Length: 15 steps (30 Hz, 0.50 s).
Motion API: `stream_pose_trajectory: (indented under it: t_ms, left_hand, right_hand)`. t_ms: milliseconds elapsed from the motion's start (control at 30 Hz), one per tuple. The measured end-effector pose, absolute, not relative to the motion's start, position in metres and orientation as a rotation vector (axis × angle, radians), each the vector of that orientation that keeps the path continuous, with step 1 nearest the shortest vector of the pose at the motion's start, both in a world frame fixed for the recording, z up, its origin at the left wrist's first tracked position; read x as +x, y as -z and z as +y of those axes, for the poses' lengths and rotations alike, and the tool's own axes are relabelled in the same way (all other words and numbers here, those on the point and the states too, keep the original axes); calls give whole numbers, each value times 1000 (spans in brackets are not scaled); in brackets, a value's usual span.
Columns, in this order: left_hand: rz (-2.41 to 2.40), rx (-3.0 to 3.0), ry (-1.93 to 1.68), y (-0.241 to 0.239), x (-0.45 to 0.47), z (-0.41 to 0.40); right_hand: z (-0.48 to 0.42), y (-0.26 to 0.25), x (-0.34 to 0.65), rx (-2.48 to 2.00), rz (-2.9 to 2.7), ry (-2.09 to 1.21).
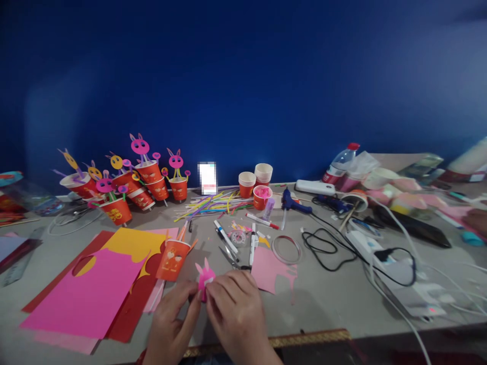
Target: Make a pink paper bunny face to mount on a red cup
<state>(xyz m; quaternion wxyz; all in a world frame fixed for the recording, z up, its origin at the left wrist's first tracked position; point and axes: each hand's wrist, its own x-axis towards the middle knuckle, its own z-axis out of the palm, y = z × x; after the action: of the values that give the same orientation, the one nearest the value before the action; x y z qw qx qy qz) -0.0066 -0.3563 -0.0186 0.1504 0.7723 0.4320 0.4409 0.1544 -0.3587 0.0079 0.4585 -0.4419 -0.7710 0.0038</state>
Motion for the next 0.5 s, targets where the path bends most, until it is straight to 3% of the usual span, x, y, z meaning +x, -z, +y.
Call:
stream_pose_trajectory:
  t_ms: [233,367,500]
  left_hand:
    - [1241,2081,-1246,19,-7,-360]
    - [1278,1677,-1196,19,-8,-356]
    - [1111,1195,-1178,22,-8,-350]
  right_hand:
    - [-358,-10,154,-1100,-1873,-6]
    - [-349,-6,180,-1152,-1728,-82]
    - [-332,14,237,-1436,-1570,122]
